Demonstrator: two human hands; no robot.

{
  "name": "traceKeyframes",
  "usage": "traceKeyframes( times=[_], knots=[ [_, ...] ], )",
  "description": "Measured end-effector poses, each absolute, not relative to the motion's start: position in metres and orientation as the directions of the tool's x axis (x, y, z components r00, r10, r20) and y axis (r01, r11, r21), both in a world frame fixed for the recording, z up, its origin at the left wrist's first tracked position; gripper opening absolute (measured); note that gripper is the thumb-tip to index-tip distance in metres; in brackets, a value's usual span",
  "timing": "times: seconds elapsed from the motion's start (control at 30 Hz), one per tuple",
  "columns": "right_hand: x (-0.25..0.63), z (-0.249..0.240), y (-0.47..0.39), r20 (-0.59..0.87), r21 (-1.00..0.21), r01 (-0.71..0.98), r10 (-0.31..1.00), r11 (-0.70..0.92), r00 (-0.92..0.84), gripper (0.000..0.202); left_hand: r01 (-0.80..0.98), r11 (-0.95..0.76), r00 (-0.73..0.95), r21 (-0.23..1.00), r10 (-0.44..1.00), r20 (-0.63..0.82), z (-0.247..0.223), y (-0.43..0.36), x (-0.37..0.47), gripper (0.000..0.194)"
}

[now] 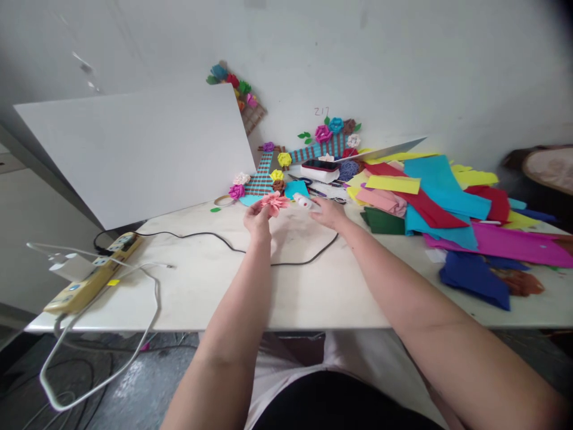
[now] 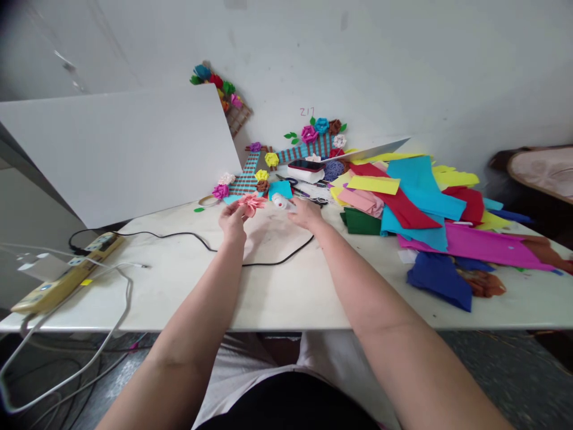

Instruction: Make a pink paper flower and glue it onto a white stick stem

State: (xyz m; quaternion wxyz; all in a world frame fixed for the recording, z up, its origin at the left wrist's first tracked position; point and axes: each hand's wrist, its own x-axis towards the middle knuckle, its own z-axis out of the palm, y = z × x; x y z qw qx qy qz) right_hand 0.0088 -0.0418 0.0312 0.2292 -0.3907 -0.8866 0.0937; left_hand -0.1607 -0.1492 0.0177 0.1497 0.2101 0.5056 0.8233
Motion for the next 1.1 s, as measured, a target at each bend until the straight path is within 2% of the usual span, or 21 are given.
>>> traceKeyframes(
  times=[0.13, 0.4, 0.57, 0.73, 0.83, 0.97, 1.1],
  knots=[
    [0.001, 0.025, -0.050, 0.241, -0.197, 0.664, 0.692, 0.721, -0.680, 0.048, -0.042, -0.454, -0.821, 0.890, 0.523, 0.227, 0.021, -0.149, -0.155, 0.042],
    [-0.002, 0.020, -0.054, 0.218, -0.082, 0.639, 0.640, 0.765, -0.737, 0.042, -0.042, -0.398, -0.684, 0.916, 0.680, 0.264, 0.017, -0.150, -0.143, 0.050],
    [0.004, 0.027, -0.053, 0.267, -0.148, 0.629, 0.643, 0.763, -0.718, 0.038, -0.060, -0.393, -0.641, 0.918, 0.720, 0.266, 0.019, -0.154, -0.139, 0.050],
    [0.007, 0.035, -0.050, 0.406, -0.278, 0.691, 0.734, 0.667, -0.545, 0.034, -0.075, -0.394, -0.608, 0.916, 0.747, 0.271, 0.016, -0.150, -0.140, 0.050],
    [0.016, 0.044, -0.044, 0.405, -0.330, 0.762, 0.813, 0.557, -0.418, 0.033, -0.072, -0.404, -0.605, 0.912, 0.745, 0.282, 0.013, -0.148, -0.143, 0.048],
    [0.033, 0.057, -0.031, 0.203, -0.224, 0.889, 0.912, 0.399, -0.358, 0.030, -0.061, -0.422, -0.634, 0.904, 0.717, 0.292, 0.014, -0.149, -0.144, 0.047],
    [0.040, 0.061, -0.025, -0.038, -0.096, 0.922, 0.924, 0.374, -0.379, 0.042, -0.069, -0.427, -0.634, 0.902, 0.717, 0.291, 0.015, -0.150, -0.143, 0.050]
  ],
)
